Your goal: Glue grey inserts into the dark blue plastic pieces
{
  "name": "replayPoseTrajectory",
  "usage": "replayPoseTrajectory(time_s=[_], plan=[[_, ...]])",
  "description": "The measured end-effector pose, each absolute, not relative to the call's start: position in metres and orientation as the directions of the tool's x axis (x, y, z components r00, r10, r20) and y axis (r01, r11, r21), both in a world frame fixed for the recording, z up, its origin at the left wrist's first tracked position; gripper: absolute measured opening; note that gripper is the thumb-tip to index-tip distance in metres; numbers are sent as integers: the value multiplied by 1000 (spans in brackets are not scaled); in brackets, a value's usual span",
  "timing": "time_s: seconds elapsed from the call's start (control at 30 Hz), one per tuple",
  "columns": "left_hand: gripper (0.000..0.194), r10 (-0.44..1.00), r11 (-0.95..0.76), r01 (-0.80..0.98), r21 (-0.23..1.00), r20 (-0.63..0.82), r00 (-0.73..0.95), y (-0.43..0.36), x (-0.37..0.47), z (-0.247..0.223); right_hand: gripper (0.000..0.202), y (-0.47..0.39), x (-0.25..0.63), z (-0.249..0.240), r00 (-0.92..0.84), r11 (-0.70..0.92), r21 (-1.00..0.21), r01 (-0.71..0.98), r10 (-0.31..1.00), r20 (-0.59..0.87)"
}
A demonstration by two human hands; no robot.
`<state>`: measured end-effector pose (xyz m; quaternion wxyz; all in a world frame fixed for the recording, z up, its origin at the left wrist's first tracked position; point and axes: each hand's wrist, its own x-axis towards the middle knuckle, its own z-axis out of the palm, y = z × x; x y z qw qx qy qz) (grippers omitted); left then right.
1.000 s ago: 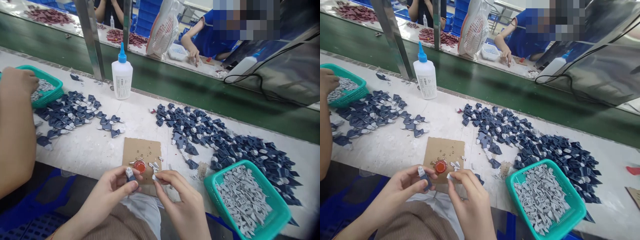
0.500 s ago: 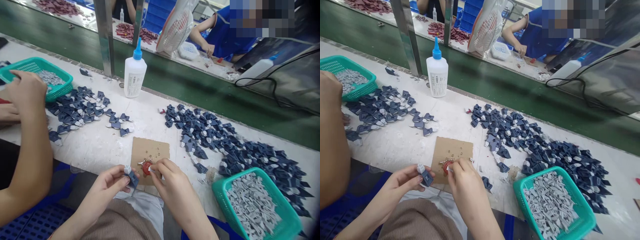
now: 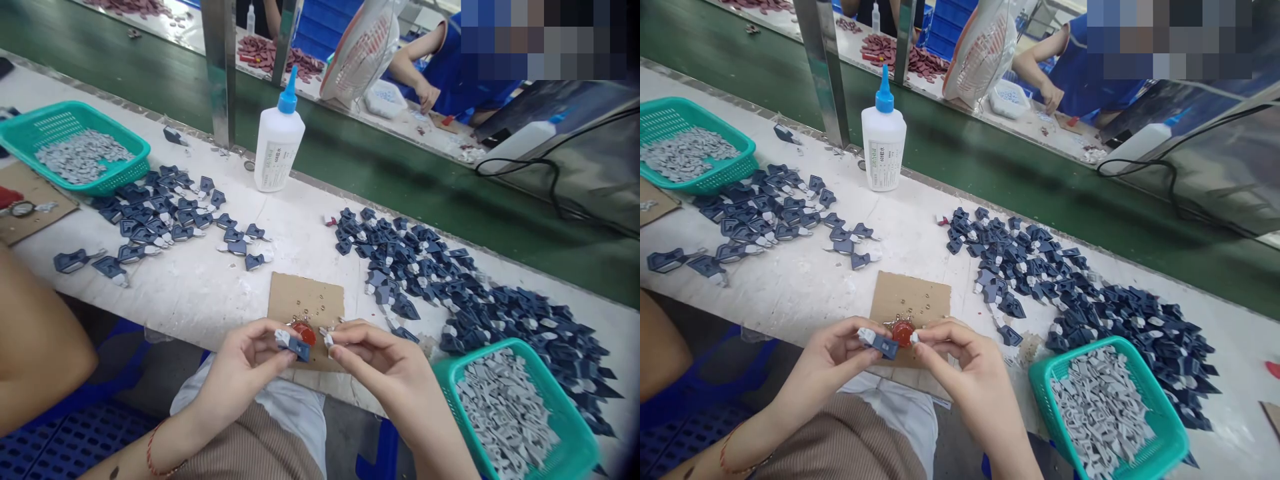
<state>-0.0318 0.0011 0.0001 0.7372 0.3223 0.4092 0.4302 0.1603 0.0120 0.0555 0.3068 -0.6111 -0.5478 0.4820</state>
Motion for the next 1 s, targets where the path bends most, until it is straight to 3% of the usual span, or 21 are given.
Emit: replayPoseTrajectory(time_s=[0.13,0.5,0.67,0.83,1.0], plan=[[13,904,405,-407,819,-291,314,1,-16,1,9,8,164,62,-104,-254,-932,257,952,-288],[13,910,383,-448,808,-245,336,-6,-3,4,5,-5,163,76,-139,-107,-852,512,969,-205],[14,917,361,-443,821,-226,330,-8,-2,1,7,-7,162,79,-162,-62,-835,546,971,-178],[19,917,332,-428,841,-181,355,-9,-3,-1,2,-2,167,77,-173,-213,-872,441,933,-315],[21,895,369,-478,797,-166,414,-5,-3,4,15,-2,168,68,-190,-441,-887,137,867,-460]])
